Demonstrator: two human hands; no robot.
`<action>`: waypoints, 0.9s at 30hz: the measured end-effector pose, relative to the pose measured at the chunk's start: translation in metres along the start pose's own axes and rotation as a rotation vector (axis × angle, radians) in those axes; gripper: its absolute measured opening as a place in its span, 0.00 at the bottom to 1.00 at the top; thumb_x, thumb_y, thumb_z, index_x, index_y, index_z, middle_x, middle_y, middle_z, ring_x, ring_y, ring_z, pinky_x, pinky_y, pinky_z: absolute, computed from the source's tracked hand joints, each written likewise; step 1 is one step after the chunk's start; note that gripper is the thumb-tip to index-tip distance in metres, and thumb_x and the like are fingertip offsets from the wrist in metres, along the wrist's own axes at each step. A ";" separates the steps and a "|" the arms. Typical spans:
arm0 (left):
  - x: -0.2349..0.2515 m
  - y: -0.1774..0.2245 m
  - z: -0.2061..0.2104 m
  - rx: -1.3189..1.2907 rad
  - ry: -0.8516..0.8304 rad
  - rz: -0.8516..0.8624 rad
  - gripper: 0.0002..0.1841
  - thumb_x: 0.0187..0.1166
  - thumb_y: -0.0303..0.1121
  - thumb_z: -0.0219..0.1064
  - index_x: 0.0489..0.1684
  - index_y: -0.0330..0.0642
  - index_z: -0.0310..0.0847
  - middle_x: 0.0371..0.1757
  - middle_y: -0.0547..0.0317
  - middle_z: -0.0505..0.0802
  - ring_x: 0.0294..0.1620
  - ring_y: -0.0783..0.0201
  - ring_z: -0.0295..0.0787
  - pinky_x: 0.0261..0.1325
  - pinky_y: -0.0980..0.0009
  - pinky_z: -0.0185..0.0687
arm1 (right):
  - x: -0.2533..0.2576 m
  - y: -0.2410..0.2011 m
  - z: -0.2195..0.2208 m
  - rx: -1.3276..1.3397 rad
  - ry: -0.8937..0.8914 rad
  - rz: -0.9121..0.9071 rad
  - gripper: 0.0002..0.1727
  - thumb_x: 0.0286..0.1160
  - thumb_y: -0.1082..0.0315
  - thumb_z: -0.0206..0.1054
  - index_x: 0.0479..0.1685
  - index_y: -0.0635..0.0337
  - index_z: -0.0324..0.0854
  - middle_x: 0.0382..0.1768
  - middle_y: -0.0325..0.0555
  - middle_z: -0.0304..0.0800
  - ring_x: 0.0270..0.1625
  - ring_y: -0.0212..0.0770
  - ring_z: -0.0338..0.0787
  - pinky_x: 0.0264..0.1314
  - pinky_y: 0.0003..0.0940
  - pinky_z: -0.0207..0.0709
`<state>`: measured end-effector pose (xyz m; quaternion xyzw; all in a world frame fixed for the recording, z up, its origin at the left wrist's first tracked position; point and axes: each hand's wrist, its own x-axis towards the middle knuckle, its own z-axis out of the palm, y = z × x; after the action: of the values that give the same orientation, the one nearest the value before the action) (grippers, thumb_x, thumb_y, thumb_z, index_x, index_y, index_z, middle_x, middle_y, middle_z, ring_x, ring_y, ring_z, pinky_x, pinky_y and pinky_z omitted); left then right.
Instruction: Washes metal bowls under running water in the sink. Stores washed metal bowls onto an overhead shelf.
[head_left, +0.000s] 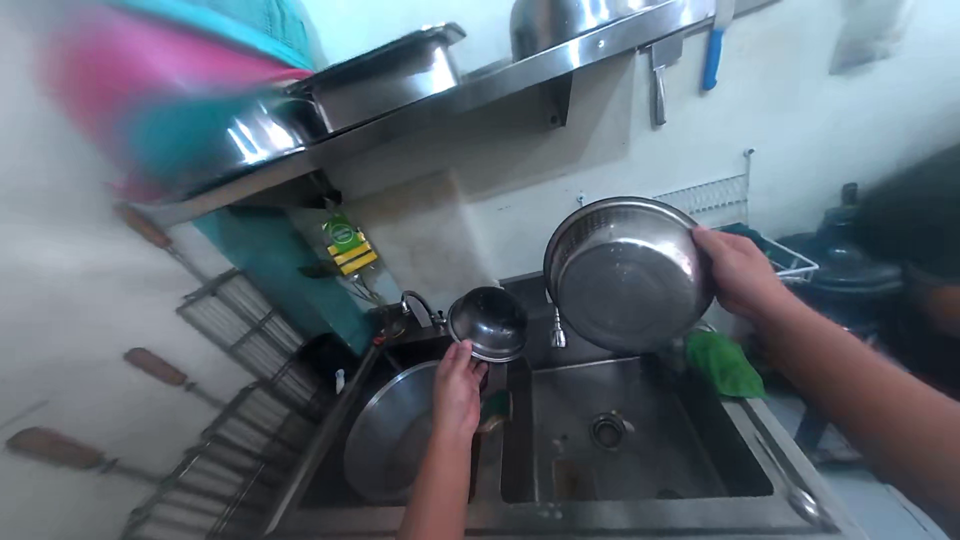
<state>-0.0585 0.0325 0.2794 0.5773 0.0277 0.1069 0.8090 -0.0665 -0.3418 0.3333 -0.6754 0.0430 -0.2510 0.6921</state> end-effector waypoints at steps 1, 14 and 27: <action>0.000 -0.001 -0.002 0.010 0.009 -0.008 0.11 0.94 0.31 0.50 0.59 0.36 0.76 0.48 0.53 0.90 0.47 0.62 0.91 0.52 0.66 0.88 | 0.004 -0.008 -0.001 -0.125 -0.059 -0.074 0.24 0.97 0.58 0.46 0.44 0.64 0.84 0.29 0.43 0.86 0.33 0.32 0.88 0.43 0.36 0.85; -0.009 0.041 0.008 -0.043 0.053 0.084 0.10 0.93 0.33 0.52 0.55 0.39 0.77 0.42 0.58 0.88 0.40 0.67 0.87 0.43 0.71 0.85 | 0.077 -0.088 0.016 -0.615 -0.359 -0.646 0.21 0.95 0.61 0.52 0.36 0.65 0.83 0.32 0.49 0.85 0.34 0.43 0.86 0.41 0.48 0.78; 0.018 0.106 0.017 -0.105 0.100 0.156 0.10 0.94 0.35 0.50 0.48 0.44 0.76 0.29 0.63 0.83 0.25 0.70 0.81 0.30 0.76 0.81 | 0.142 -0.154 0.029 -0.686 -0.461 -0.689 0.28 0.95 0.55 0.48 0.59 0.71 0.87 0.82 0.61 0.73 0.82 0.56 0.76 0.84 0.58 0.66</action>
<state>-0.0526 0.0535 0.3859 0.5285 0.0176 0.1996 0.8249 0.0239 -0.3664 0.5225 -0.8753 -0.2546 -0.2803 0.3008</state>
